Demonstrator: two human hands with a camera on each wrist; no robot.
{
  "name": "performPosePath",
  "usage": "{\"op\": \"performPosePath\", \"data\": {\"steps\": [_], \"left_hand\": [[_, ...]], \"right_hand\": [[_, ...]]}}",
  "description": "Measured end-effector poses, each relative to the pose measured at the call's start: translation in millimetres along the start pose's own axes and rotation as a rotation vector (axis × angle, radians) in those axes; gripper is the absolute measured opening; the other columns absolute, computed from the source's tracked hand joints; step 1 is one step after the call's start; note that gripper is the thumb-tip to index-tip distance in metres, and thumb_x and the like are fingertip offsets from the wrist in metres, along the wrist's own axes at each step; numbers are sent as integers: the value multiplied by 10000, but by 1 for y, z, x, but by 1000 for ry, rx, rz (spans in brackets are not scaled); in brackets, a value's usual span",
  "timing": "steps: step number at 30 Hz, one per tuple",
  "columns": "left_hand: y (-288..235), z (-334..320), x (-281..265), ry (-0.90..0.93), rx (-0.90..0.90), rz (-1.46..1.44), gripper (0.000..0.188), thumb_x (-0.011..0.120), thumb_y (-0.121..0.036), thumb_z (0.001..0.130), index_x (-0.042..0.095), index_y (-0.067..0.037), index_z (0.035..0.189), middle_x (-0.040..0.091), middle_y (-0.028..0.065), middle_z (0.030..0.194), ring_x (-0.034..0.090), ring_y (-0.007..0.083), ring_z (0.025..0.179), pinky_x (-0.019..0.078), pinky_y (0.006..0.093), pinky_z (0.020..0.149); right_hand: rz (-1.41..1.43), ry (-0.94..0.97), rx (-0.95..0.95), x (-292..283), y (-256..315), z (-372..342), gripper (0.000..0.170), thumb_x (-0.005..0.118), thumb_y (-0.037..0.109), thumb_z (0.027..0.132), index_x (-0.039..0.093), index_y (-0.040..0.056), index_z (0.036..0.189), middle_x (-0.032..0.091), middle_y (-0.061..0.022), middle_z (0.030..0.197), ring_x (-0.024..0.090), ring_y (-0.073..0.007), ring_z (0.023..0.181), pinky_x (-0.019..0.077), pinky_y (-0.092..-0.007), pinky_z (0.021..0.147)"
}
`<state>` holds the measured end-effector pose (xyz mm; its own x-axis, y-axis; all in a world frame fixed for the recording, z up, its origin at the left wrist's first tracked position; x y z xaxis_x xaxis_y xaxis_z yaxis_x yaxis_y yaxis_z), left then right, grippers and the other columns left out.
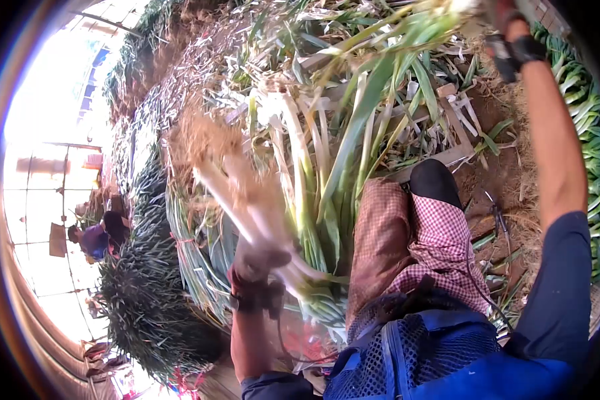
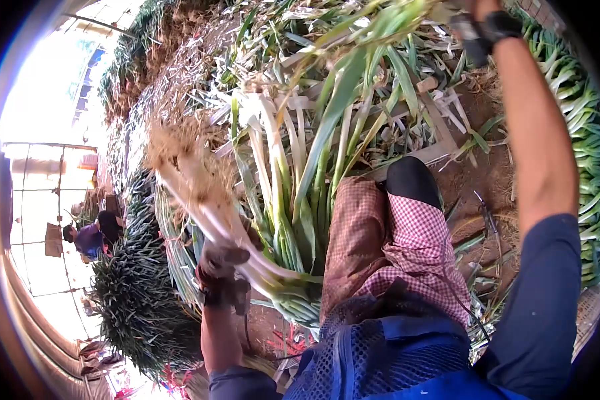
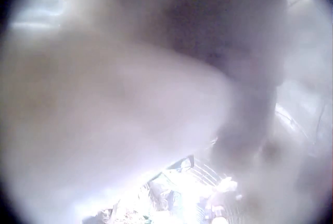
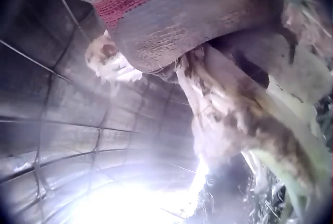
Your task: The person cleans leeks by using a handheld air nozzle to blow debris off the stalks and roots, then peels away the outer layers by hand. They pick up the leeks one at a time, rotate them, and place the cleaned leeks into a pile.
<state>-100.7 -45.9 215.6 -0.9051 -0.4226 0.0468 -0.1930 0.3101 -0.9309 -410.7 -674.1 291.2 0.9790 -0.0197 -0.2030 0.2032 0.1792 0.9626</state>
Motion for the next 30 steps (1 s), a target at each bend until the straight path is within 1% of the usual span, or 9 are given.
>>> {"op": "performPosePath", "data": {"steps": [2,4,9,11,13,14,18,24,30], "left_hand": [[-10,15,9,17,87,49,512,866,-189,774,672,18,1200,741,89,947,733,219,821,615,346,761],[-12,23,30,-196,36,39,585,877,-114,679,652,44,1195,764,139,942,770,297,832,664,422,817],[28,59,50,-84,35,232,371,844,-32,674,774,39,1031,778,78,920,728,192,797,600,341,795],[36,67,70,-94,-17,278,331,806,15,702,761,42,1029,778,81,905,728,191,786,592,330,779],[14,68,99,-77,-61,302,324,804,40,721,745,37,1040,763,74,873,709,175,740,572,311,721],[23,75,104,-25,-110,359,348,839,2,725,740,29,1058,745,61,846,688,165,713,558,311,694],[47,85,136,-25,52,325,541,889,-28,693,701,4,1200,745,49,1012,686,155,837,564,312,754],[43,84,161,-13,-48,304,572,894,-76,706,701,-11,1240,757,47,1075,698,146,954,562,317,889],[61,91,168,14,-68,456,592,873,-161,728,680,-22,1271,769,93,1049,726,184,952,568,333,886]], "right_hand": [[-264,2,-229,-63,15,7,381,769,333,957,734,7,1151,783,-142,1062,740,-274,932,592,-419,850],[-501,25,-341,-128,6,-1,359,736,301,968,716,11,1180,770,-161,1083,732,-300,960,583,-426,873],[-942,231,-338,-248,-102,-86,322,655,221,997,671,23,1251,737,-208,1135,714,-365,1031,561,-442,931],[-986,145,-197,-279,-161,-158,379,660,198,956,635,-5,1275,724,-243,1126,703,-399,1057,548,-443,958],[-1263,476,130,-319,-232,-217,623,683,200,948,519,-16,1508,676,-270,1364,673,-380,1236,526,-431,1057],[-853,409,102,-329,-258,-269,529,760,297,898,661,27,1341,703,-301,1296,692,-432,1204,568,-485,987],[-1157,868,609,-383,-314,-371,553,789,410,856,692,100,1303,736,-239,1243,708,-377,1164,576,-454,967],[-1155,1484,604,-239,-253,-338,446,776,396,905,723,76,1211,758,-204,1138,723,-333,1041,585,-444,895],[-370,672,-302,35,49,-137,369,763,382,954,754,53,1119,779,-169,1034,737,-288,917,593,-434,822]]}}
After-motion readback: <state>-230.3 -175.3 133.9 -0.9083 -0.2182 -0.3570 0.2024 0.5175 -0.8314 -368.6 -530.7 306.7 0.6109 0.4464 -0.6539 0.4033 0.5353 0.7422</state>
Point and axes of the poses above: each hand's wrist, its own z-axis towards the middle knuckle, its own x-axis out of the palm, y = z × x, the point moved 4 cm from there along z, towards the middle knuckle
